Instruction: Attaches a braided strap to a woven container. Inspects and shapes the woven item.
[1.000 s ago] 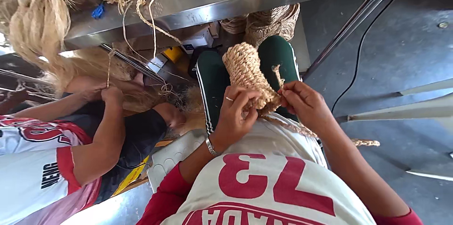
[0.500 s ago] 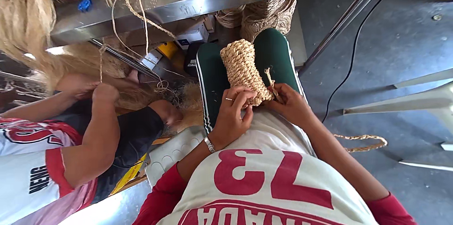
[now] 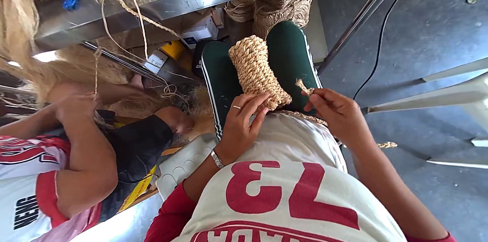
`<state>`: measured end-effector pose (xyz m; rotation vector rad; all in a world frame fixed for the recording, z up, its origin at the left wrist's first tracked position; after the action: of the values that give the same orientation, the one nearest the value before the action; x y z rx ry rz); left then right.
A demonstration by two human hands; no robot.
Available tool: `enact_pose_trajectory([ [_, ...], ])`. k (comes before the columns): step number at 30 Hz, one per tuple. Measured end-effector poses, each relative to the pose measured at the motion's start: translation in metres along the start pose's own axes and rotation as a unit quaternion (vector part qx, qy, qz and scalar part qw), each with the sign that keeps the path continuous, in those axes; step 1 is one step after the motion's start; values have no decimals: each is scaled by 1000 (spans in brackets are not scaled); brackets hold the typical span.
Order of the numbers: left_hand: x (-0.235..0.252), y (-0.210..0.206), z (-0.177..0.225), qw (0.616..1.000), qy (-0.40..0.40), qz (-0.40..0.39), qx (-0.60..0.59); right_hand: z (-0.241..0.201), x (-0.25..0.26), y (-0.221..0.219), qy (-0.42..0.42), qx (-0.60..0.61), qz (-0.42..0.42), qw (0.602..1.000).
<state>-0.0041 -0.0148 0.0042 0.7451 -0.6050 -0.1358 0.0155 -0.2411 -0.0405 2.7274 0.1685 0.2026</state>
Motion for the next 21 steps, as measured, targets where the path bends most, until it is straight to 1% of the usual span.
enact_pose_trajectory([
  [4,-2,-4,3,999,-17,3,46,-7,-7,-1,-32,52,-18,998],
  [7,-4,-6,5,998,-24,2,59,-8,-10,-2,-58,71,-20,996],
  [14,-8,-13,15,997,-46,-16,64,-3,-16,-1,-62,69,-11,996],
  [17,-11,-14,15,997,-44,-32,57,-2,-18,-3,-60,69,-21,996],
  [21,-15,-13,9,998,-28,-32,53,0,-19,-9,-64,71,-38,995],
])
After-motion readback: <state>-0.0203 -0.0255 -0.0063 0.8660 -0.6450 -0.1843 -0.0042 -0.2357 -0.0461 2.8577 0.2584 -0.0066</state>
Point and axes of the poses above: each hand's wrist, its own x-axis towards the middle knuckle, its own y-axis out of the back of the hand, z = x × y, the point moved 9 cm from there along x, towards the middle knuckle, and after that the axes turned 2 degrees about -z, right-handed, at the moved point
